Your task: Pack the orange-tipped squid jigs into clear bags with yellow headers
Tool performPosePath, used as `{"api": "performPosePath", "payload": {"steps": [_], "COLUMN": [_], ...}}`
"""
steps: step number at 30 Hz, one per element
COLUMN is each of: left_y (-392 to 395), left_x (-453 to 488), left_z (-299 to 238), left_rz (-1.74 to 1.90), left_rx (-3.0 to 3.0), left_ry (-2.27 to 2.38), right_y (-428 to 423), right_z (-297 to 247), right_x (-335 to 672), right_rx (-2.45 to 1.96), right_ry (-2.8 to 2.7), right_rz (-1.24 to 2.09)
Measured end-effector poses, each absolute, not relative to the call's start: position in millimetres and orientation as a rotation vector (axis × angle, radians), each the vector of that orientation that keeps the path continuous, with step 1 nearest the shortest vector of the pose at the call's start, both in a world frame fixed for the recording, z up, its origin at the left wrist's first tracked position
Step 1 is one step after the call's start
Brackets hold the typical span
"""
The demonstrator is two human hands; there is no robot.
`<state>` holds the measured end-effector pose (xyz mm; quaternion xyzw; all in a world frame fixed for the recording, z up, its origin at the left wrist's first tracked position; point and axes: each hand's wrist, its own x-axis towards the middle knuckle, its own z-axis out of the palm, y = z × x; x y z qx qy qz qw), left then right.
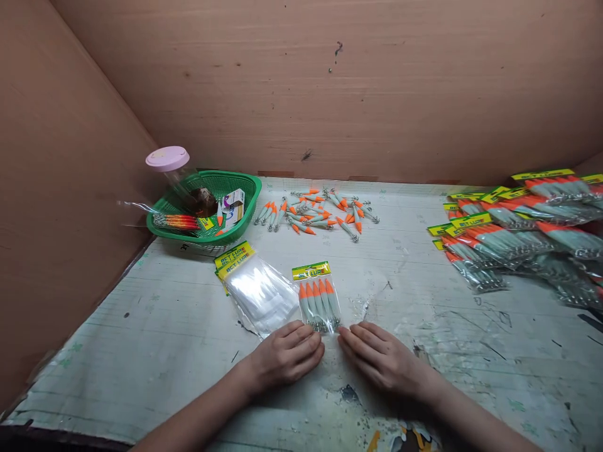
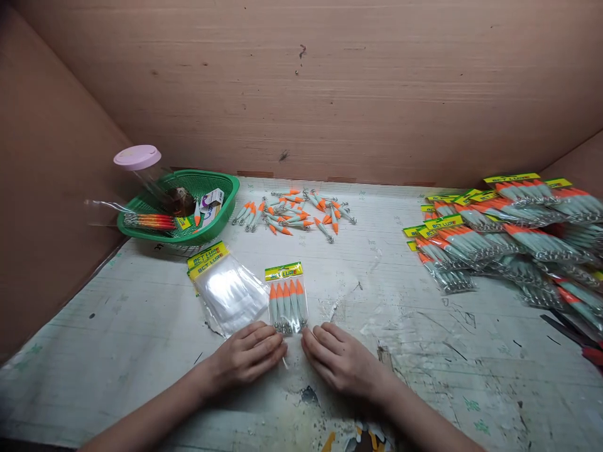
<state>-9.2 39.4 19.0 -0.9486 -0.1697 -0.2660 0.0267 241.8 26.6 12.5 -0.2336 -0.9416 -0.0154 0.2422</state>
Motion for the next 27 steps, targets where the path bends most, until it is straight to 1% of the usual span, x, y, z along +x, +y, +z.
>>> {"api": "performPosePath", "payload": {"steps": [2,4,7,10,13,16,21,24,27], "left_y": [43,38,20,-3,-17,-19,-11,-6,-1], "left_x": [-7,-7,-6,0,11,24,36,40,42], "left_z": [17,13,7,2,0,-1,2,7,15], "left_rz": [-0.902,-1.026,-1.294,-1.403,-1.337,-1.279,-1.164,-0.986,-0.747], "left_rx": [-2.926,-2.951,-2.986,-2.899,-2.712,-2.492,-2.267,-2.244,-2.247], "left_ry": [-0.528,-0.681,-1.036,-1.516,-1.994,-2.282,-2.568,-2.719,-2.775], "right_y": [29,27,10,-11,-24,-27,-21,-16,-13], "right_z": [10,8,4,2,0,-3,-6,-5,-2], "right_x": [232,231,233,225,209,194,180,175,173], "right_rx": [-0.636,-0.709,-0.847,-1.073,-1.382,-1.604,-1.785,-1.865,-1.905], "right_ry": [-2.503,-2.416,-2.212,-2.025,-1.803,-1.630,-1.553,-1.541,-1.518], "right_rz": [0.115,0.308,0.594,0.705,0.708,0.684,0.648,0.669,0.728]}}
